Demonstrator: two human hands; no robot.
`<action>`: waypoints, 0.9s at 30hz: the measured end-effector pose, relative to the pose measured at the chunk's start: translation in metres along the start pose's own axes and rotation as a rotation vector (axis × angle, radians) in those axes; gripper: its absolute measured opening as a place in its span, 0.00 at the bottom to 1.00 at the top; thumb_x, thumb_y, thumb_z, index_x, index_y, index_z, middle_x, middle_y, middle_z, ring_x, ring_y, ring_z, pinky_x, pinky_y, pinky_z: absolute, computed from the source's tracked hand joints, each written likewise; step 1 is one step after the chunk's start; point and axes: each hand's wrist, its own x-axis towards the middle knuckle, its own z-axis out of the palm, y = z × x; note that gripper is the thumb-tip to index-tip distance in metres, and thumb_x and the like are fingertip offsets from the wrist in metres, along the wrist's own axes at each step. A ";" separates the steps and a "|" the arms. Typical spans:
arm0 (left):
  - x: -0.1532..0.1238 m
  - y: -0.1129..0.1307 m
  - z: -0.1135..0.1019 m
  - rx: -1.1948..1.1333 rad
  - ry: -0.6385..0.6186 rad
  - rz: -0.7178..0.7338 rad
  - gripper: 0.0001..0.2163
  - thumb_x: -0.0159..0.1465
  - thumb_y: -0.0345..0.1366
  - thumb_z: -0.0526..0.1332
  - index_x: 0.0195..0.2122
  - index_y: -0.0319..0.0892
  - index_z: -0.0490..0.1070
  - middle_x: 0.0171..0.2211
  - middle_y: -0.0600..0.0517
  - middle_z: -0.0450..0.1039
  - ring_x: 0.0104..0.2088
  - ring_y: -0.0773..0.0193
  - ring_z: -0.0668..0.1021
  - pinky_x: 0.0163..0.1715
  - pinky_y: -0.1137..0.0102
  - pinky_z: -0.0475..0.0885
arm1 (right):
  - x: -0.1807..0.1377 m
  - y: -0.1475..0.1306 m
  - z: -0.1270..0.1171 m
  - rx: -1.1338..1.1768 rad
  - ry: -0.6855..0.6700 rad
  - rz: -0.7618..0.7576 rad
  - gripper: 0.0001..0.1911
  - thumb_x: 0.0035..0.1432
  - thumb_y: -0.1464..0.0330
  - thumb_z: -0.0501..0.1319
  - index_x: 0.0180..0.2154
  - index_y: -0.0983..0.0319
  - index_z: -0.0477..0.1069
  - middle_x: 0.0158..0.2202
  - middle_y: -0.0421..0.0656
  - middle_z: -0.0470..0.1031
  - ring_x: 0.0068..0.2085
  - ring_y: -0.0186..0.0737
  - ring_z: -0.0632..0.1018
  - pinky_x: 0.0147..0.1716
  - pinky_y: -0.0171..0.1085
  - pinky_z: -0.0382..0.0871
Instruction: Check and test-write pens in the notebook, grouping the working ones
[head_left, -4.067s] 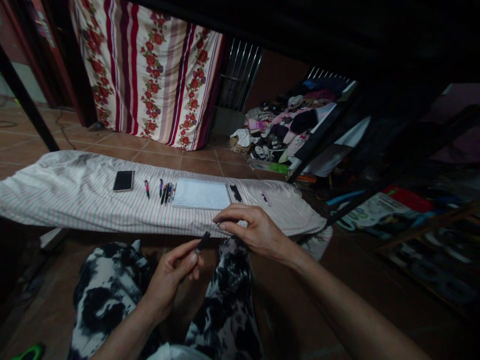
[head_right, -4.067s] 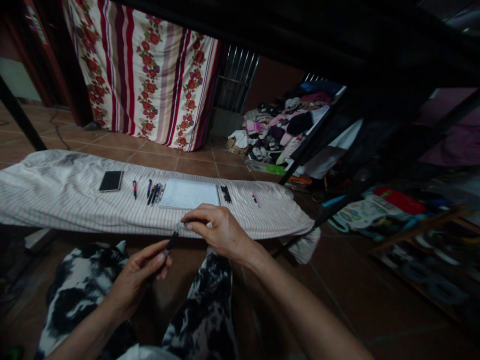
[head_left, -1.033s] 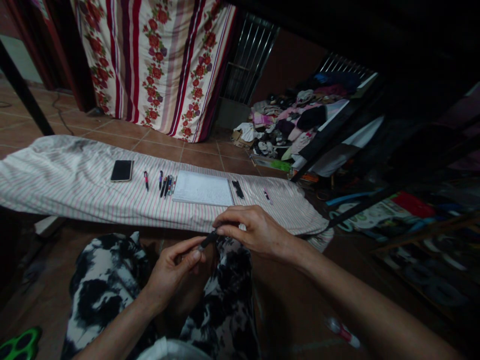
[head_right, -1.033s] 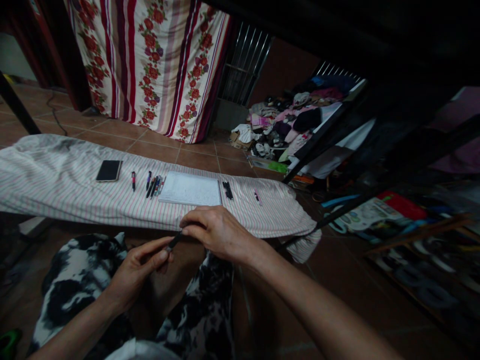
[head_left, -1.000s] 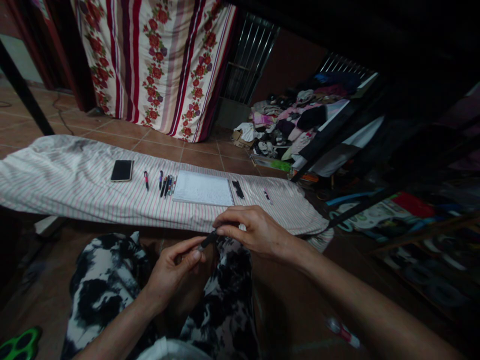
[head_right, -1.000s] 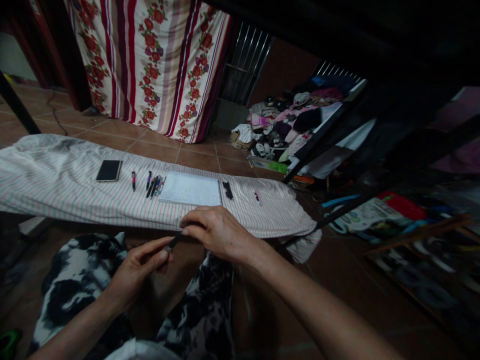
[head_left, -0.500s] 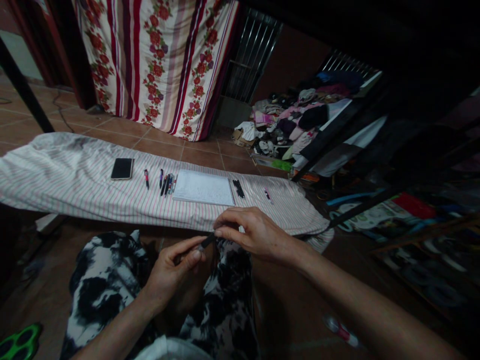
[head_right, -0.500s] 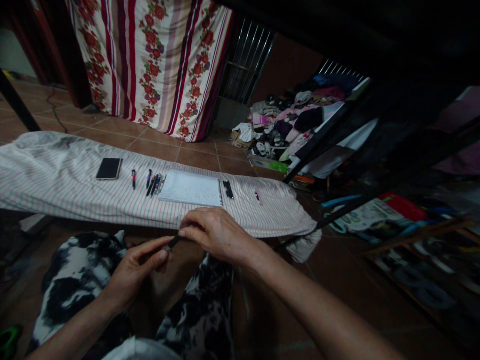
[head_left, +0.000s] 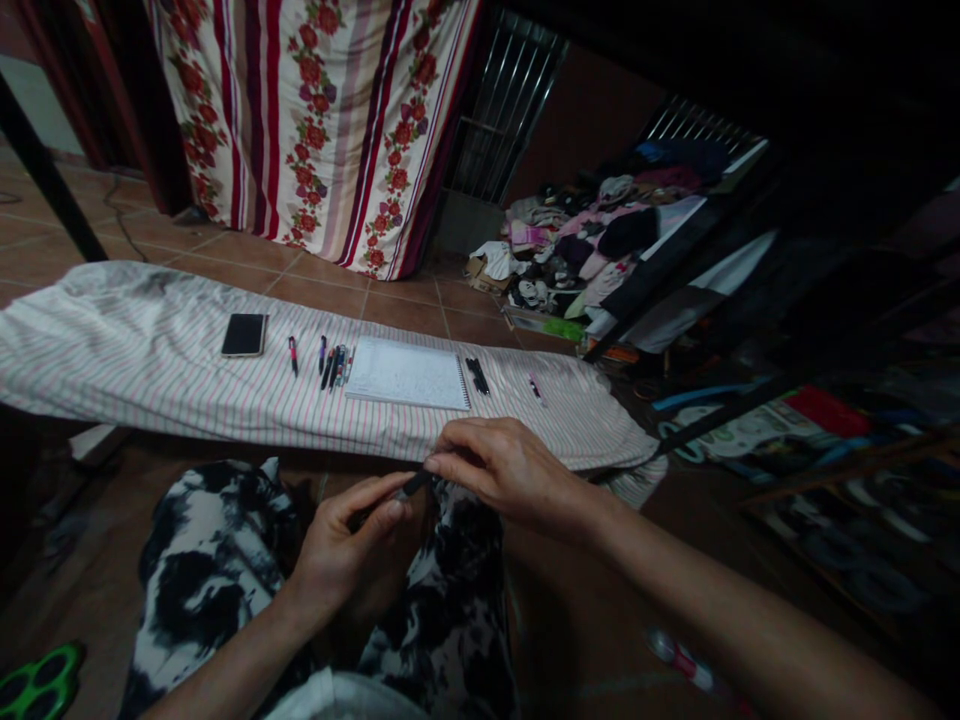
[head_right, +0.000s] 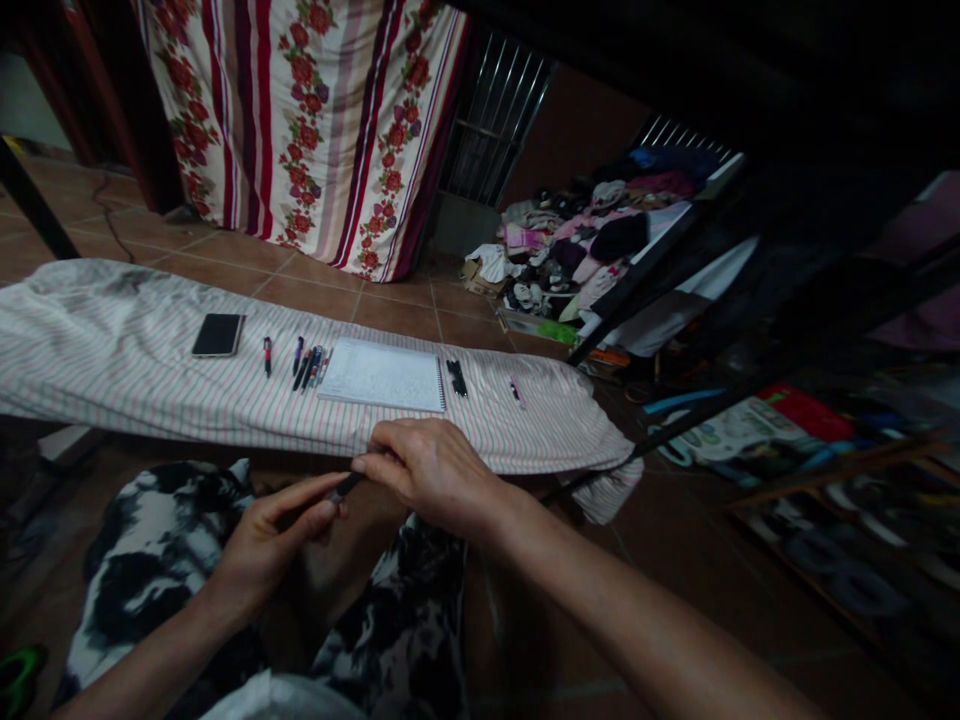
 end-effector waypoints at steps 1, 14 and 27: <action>0.000 0.001 0.000 0.004 0.000 0.014 0.13 0.55 0.38 0.62 0.40 0.43 0.77 0.35 0.48 0.79 0.34 0.60 0.79 0.36 0.69 0.74 | 0.000 0.000 0.001 -0.027 0.003 -0.005 0.12 0.59 0.64 0.55 0.28 0.64 0.69 0.23 0.39 0.67 0.26 0.31 0.67 0.27 0.31 0.53; -0.006 0.003 0.001 0.138 0.031 0.192 0.11 0.57 0.32 0.60 0.41 0.47 0.76 0.40 0.51 0.78 0.39 0.64 0.78 0.41 0.73 0.72 | -0.001 -0.006 0.012 -0.069 -0.054 0.143 0.20 0.61 0.60 0.50 0.22 0.63 0.66 0.19 0.35 0.60 0.22 0.28 0.60 0.24 0.33 0.44; -0.008 0.001 0.005 0.077 0.011 0.037 0.12 0.57 0.38 0.60 0.40 0.44 0.77 0.40 0.48 0.78 0.39 0.59 0.78 0.41 0.67 0.73 | 0.007 -0.007 0.019 -0.038 -0.080 0.314 0.28 0.61 0.53 0.45 0.19 0.62 0.69 0.16 0.38 0.60 0.20 0.30 0.60 0.23 0.34 0.45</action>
